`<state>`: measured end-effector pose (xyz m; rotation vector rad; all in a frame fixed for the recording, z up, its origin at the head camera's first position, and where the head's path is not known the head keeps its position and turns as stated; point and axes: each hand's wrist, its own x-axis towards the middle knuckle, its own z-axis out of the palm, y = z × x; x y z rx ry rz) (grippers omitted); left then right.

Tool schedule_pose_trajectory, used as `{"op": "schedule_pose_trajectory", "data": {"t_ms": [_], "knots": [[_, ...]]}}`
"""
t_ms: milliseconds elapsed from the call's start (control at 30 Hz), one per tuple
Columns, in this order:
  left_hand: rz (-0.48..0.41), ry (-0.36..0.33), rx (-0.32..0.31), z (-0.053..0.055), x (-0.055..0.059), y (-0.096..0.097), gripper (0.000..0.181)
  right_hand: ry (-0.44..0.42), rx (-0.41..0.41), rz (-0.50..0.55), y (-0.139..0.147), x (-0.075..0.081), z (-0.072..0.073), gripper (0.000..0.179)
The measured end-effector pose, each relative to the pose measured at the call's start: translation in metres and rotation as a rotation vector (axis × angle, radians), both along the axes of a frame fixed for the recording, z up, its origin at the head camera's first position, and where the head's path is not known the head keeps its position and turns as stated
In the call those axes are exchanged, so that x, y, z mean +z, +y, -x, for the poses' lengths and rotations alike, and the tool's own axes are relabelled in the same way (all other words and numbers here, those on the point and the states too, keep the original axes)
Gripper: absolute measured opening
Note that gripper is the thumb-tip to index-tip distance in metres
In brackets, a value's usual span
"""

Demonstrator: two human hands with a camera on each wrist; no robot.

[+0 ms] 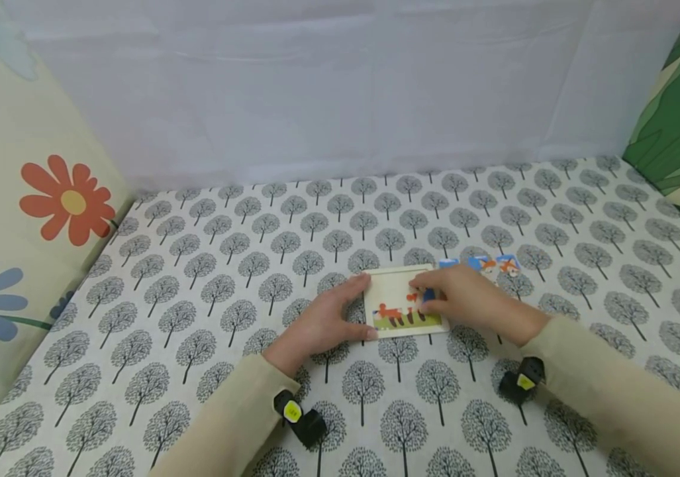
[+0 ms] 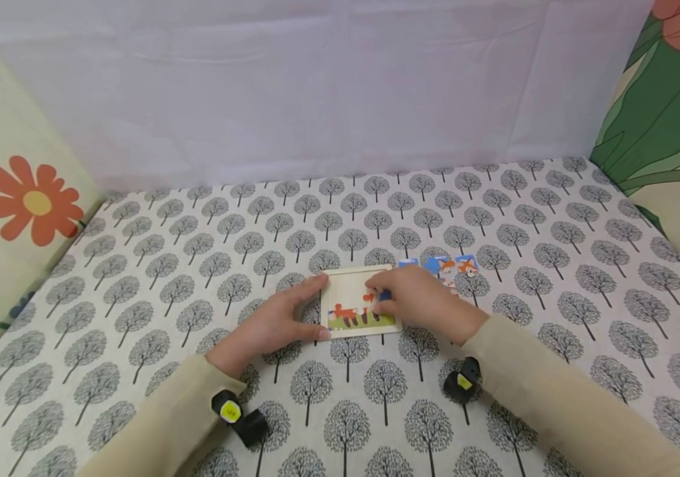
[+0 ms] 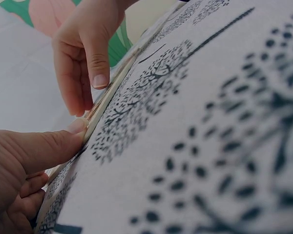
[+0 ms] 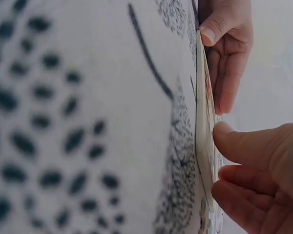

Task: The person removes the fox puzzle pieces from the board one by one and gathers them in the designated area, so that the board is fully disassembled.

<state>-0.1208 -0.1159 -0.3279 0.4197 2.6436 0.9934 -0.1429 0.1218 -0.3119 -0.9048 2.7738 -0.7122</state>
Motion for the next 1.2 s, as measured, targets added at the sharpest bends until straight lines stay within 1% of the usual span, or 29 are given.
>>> {"op": "schedule_pose_trajectory", "data": {"t_ms": [133, 333, 467, 600, 733, 833, 1000, 1133, 1200], "knots": [[0.000, 0.005, -0.004, 0.000, 0.000, 0.000, 0.092, 0.030, 0.020, -0.039, -0.003, 0.001, -0.001, 0.040], [-0.007, 0.012, -0.007, 0.000, 0.000, -0.001, 0.092, 0.074, 0.030, -0.064, -0.006, 0.000, -0.001, 0.034], [-0.008, 0.009, -0.006, 0.000, 0.000, -0.001, 0.092, 0.056, 0.016, -0.059, -0.009, 0.000, 0.000, 0.034], [-0.009, 0.006, -0.004, 0.000, 0.001, 0.000, 0.092, 0.006, -0.009, -0.054, -0.011, 0.000, 0.003, 0.038], [-0.012, 0.005, -0.003, -0.001, 0.001, 0.000, 0.092, -0.080, -0.029, -0.043, -0.012, 0.001, 0.010, 0.040], [-0.013, 0.001, -0.004, -0.001, 0.002, -0.001, 0.091, -0.151, -0.035, -0.037, -0.013, 0.003, 0.016, 0.037], [-0.031, 0.004, -0.022, -0.001, 0.002, -0.001, 0.091, -0.232, -0.001, -0.067, -0.016, 0.008, 0.025, 0.025], [-0.014, -0.003, -0.017, -0.001, 0.003, -0.001, 0.091, -0.289, 0.008, -0.110, -0.017, 0.010, 0.032, 0.025], [-0.004, -0.005, -0.012, -0.001, 0.003, -0.001, 0.091, -0.293, 0.018, -0.124, -0.018, 0.011, 0.034, 0.026]]}}
